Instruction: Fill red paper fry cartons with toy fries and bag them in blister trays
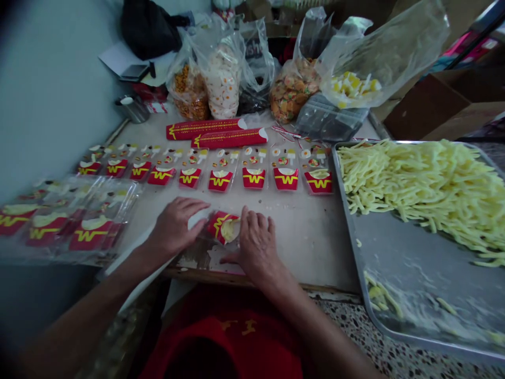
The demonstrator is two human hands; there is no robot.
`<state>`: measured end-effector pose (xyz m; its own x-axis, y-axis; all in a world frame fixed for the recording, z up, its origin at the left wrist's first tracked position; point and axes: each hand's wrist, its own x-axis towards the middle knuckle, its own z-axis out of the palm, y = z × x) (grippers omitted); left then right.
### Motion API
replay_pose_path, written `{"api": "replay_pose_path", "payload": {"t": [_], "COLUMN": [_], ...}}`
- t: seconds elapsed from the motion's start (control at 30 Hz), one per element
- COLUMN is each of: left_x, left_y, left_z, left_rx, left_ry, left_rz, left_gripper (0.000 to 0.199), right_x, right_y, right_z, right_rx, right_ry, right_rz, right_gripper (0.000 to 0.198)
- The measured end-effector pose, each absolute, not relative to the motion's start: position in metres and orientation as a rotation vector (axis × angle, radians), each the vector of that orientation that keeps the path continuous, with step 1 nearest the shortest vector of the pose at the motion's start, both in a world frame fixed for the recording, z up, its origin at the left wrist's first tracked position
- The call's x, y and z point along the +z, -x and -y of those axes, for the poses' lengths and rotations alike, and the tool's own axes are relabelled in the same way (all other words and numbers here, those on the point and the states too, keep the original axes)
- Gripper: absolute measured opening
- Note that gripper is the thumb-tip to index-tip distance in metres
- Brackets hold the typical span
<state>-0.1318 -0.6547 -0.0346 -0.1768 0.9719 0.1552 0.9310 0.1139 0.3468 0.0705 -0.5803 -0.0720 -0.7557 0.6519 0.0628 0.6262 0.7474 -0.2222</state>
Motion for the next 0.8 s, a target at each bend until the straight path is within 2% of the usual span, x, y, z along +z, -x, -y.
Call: {"api": "replay_pose_path", "payload": {"t": [0.07, 0.17, 0.33, 0.57, 0.7, 0.8], "left_x": [-0.049, -0.064, -0.069, -0.069, -0.059, -0.052], "left_y": [0.123, 0.108, 0.084, 0.068, 0.070, 0.053], "left_z": [0.670, 0.676, 0.662, 0.646, 0.641, 0.646], "left_rx": [0.482, 0.348, 0.192, 0.080, -0.053, 0.008], "left_ry": [-1.995, -2.002, -1.949, -1.815, -1.810, -2.003], "left_rz": [-2.261, -2.279, -2.411, -2.628, -2.588, -2.443], "left_gripper": [0.048, 0.056, 0.045, 0.020, 0.018, 0.018], "right_x": [-0.076, -0.080, -0.085, -0.086, -0.087, -0.078], "right_y": [-0.087, -0.104, -0.103, -0.102, -0.104, -0.102], "right_z": [0.582, 0.583, 0.589, 0.589, 0.590, 0.593], "right_rx": [0.211, 0.216, 0.295, 0.336, 0.343, 0.355], "right_ry": [1.118, 1.257, 1.303, 1.319, 1.316, 1.312], "right_rz": [2.815, 2.836, 2.756, 2.737, 2.731, 2.735], "right_gripper": [0.113, 0.100, 0.093, 0.088, 0.088, 0.082]}}
